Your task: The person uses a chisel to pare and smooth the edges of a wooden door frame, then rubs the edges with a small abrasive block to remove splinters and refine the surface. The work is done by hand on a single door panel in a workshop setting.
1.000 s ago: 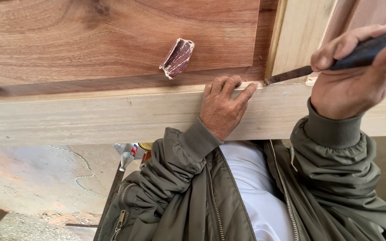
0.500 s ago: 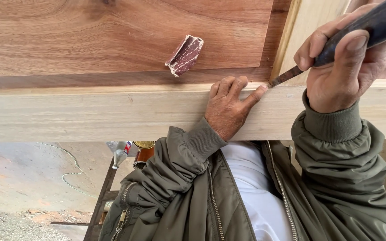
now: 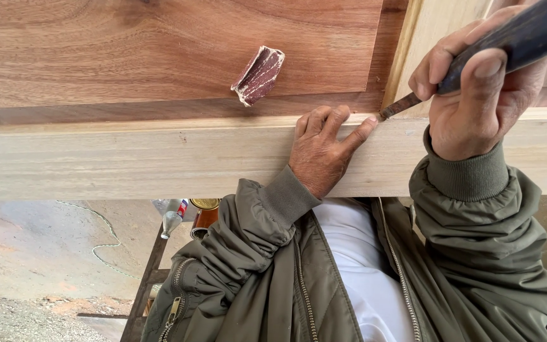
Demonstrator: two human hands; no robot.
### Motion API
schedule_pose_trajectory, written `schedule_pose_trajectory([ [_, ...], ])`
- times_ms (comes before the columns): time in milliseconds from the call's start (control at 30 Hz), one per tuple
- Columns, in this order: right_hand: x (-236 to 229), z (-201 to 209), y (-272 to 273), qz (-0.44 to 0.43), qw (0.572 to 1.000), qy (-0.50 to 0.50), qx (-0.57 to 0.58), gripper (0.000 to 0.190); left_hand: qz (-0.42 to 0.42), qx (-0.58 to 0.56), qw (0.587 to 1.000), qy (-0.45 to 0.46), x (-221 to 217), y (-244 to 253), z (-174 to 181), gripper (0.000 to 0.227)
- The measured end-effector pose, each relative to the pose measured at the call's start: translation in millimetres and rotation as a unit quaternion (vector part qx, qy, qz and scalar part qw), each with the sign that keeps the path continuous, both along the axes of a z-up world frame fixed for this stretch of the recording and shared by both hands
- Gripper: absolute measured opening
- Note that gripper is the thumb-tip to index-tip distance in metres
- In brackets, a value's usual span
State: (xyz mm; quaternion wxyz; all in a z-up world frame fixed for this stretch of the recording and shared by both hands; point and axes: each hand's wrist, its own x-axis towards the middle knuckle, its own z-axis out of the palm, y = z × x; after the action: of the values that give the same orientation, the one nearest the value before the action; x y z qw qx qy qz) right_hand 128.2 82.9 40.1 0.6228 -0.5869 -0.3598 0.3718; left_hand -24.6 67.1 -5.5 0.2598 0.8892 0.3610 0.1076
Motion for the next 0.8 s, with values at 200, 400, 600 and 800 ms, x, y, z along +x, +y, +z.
schedule_pose_trajectory([
  [200,6,-5,0,-0.064,0.997,0.007,-0.049,0.035,0.009,0.013,1.0,-0.018,1,1,0,0.021],
  [400,14,-24,-14,-0.11,0.99,0.083,-0.041,0.035,0.015,0.026,1.0,-0.008,2,-2,-4,0.022],
  [600,18,-19,-7,-0.174,0.974,0.131,-0.06,0.029,0.012,0.007,1.0,0.005,2,-1,-3,0.027],
  [800,23,-18,-12,-0.242,0.954,0.157,-0.082,0.042,0.005,-0.017,0.999,0.027,1,-1,-3,0.026],
])
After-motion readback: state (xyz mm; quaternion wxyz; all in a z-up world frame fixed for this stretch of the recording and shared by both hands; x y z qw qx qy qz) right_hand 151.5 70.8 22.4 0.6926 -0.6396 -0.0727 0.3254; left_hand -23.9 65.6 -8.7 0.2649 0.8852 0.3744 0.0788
